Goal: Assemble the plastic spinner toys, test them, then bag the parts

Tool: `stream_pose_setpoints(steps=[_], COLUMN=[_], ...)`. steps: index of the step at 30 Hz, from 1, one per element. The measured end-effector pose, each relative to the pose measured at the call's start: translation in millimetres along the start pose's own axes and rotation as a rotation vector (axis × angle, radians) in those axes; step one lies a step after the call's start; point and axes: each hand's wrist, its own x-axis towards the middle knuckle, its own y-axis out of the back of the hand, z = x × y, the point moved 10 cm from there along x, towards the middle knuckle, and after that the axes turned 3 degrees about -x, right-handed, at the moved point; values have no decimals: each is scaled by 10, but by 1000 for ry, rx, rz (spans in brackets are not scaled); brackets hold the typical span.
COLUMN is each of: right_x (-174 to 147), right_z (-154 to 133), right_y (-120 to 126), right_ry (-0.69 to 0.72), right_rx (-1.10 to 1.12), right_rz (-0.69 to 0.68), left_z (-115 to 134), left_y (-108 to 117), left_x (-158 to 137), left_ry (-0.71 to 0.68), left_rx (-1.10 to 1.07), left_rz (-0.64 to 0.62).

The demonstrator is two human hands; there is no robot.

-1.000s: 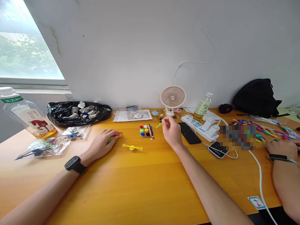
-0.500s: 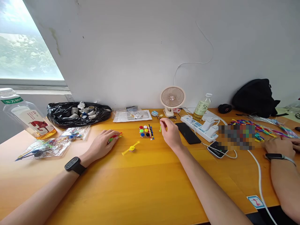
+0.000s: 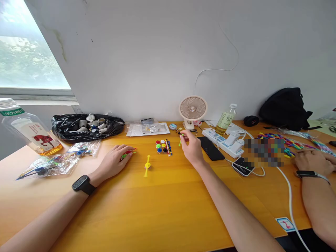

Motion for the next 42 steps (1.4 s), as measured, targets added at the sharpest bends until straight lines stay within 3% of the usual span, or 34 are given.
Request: stream_pose_setpoints(steps=[9, 15, 21, 26, 33, 42], right_x=[-76, -183, -191, -230, -264, -207], right_z=[331, 500, 358, 261, 107, -18], right_y=[-289, -563, -514, -572, -627, -490], right_ry=[-136, -191, -92, -84, -75, -17], right_rx=[10, -75, -218, -155, 13, -34], right_rz=[-118, -311, -328, -407, -426, -334], left_z=[3, 28, 70, -48, -155, 74], left_y=[16, -1, 66, 184, 47, -48], left_x=[-4, -2, -7, -20, 11, -8], left_ry=[4, -13, -10, 84, 98, 85], left_rx=[-1, -32, 34, 161, -130, -271], left_rz=[15, 10, 46, 104, 18, -38])
